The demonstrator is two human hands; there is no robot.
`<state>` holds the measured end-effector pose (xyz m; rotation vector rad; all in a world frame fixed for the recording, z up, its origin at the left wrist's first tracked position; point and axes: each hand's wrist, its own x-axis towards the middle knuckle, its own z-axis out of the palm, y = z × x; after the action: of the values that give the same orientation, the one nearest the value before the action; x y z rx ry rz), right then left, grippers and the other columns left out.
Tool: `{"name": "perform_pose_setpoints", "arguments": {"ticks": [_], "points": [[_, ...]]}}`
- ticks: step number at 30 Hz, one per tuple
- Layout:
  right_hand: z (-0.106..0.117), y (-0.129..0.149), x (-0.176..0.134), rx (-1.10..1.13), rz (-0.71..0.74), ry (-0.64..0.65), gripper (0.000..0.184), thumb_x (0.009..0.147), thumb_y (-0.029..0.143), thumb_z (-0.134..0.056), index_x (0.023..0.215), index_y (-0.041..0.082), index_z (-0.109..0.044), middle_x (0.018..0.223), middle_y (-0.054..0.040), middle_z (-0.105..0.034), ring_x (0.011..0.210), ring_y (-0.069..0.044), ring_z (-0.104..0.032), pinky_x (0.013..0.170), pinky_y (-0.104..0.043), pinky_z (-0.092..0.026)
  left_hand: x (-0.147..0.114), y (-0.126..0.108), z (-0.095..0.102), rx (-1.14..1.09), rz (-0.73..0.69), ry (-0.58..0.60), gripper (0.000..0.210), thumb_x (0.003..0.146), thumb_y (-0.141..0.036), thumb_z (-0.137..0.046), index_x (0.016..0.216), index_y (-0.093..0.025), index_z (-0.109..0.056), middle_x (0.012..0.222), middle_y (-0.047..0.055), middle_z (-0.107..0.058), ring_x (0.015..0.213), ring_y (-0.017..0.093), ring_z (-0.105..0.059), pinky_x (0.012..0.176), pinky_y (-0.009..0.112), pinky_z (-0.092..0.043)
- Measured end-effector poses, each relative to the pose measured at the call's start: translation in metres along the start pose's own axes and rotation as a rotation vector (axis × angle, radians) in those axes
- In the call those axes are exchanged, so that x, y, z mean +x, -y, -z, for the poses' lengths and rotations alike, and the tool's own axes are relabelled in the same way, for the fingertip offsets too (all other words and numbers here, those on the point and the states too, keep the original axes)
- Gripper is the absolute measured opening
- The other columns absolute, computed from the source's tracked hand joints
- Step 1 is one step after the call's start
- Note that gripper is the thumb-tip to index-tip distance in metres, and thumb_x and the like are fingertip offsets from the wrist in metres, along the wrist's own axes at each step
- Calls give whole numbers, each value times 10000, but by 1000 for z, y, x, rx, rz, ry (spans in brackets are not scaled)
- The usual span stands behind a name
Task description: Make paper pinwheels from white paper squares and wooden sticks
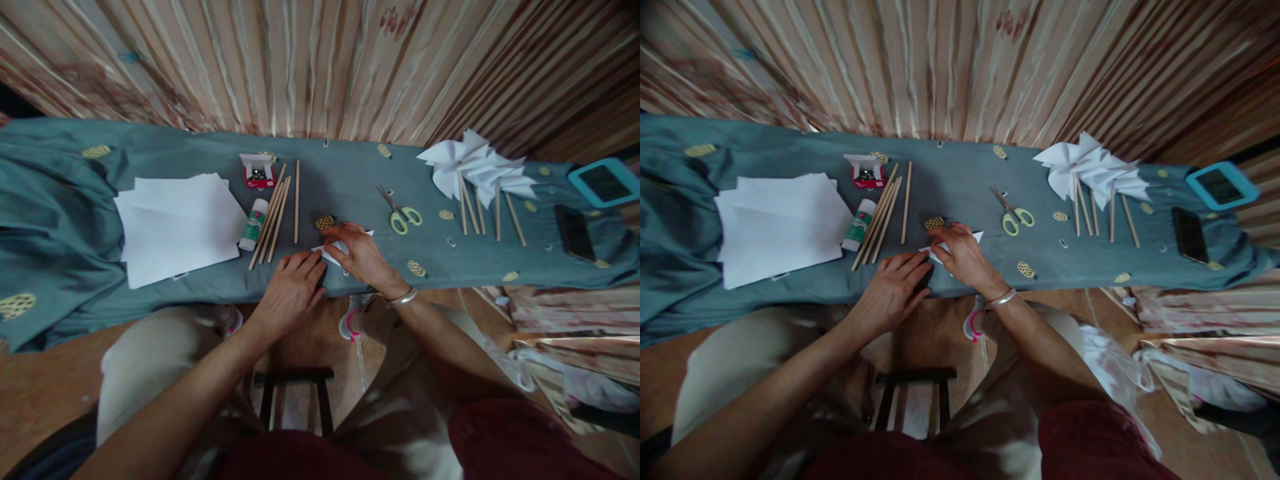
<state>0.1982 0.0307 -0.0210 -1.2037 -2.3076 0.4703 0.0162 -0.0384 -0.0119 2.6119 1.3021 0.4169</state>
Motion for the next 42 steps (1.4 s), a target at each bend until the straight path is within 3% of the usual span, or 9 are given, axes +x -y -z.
{"name": "perform_pose_setpoints", "arguments": {"ticks": [12, 19, 27, 33, 42], "points": [[-2, 1, -4, -74, 47, -4, 233, 917, 242, -519, 1100, 158, -635, 928, -65, -733, 917, -229, -632, 993, -436, -404, 4, 2, 3, -35, 0, 11, 416, 859, -252, -588, 1223, -51, -569, 1312, 198, -587, 1179, 322, -510, 977, 478, -426], [6, 23, -21, -251, 132, -51, 298, 955, 230, -447, 1181, 137, -619, 1345, -140, -572, 1218, -281, -482, 1022, -480, -402, 5, 3, 5, -1, -8, 11, 456, 870, -285, -573, 1256, -43, -553, 1269, 189, -618, 1161, 316, -523, 991, 468, -408], [7, 36, -50, -390, 165, 113, 370, 937, 123, -415, 1263, 45, -572, 1245, -190, -619, 1128, -286, -518, 983, -477, -448, 6, 6, 5, -6, -28, -11, 413, 863, -274, -586, 1221, -67, -594, 1277, 163, -629, 1184, 323, -519, 1001, 508, -409], [5, 33, -54, -405, 160, 142, 415, 926, 112, -413, 1312, 9, -527, 1288, -212, -587, 1167, -300, -501, 1011, -468, -442, 7, 6, 3, -4, -58, -18, 403, 863, -249, -580, 1211, -46, -602, 1270, 200, -626, 1248, 313, -518, 1071, 513, -388], [11, 31, -57, -367, 134, 144, 396, 934, 102, -402, 1296, 56, -556, 1293, -176, -598, 1176, -271, -515, 1050, -455, -436, 7, 9, 1, 24, -85, -34, 388, 876, -274, -559, 1184, -46, -626, 1273, 198, -629, 1272, 325, -511, 1102, 536, -358]]}}
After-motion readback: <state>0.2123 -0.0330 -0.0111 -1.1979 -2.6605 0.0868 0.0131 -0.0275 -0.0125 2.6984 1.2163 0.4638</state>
